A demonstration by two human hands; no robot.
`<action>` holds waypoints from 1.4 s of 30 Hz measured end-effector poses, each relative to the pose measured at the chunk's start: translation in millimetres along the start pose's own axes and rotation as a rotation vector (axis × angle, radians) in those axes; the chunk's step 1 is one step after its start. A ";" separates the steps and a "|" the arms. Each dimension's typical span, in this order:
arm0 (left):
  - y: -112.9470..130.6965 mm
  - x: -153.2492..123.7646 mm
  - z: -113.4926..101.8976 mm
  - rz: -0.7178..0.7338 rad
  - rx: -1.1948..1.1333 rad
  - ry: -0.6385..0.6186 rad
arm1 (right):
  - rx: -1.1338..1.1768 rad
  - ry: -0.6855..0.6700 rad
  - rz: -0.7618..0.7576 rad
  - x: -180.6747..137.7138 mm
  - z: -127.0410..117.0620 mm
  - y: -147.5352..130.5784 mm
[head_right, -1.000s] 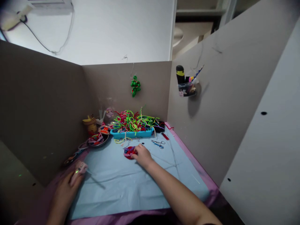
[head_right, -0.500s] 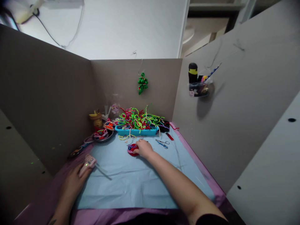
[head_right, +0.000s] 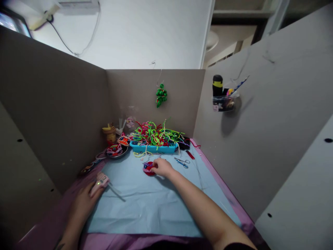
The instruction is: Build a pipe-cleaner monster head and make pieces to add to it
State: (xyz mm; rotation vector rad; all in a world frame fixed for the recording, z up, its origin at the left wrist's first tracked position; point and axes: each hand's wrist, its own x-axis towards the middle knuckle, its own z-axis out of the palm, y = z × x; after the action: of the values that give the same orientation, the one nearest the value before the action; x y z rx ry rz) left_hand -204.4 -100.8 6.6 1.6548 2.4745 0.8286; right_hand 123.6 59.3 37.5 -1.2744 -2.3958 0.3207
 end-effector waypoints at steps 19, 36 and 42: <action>-2.9 0.1 1.9 -0.006 0.036 0.010 | 0.040 0.132 0.020 0.7 6.3 1.4; 114.5 -6.4 -3.1 0.367 0.191 0.002 | 0.131 0.427 -0.085 -18.6 35.4 9.5; 170.0 4.5 72.9 0.526 0.143 -0.077 | 0.043 0.418 -0.146 -38.0 39.7 -0.3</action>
State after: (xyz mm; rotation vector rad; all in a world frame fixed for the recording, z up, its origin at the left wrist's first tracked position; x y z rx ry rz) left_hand -39.0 -19.5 23.1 2.3891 2.1107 0.6101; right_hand 124.4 27.1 -6.9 -1.0218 -2.0947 0.0529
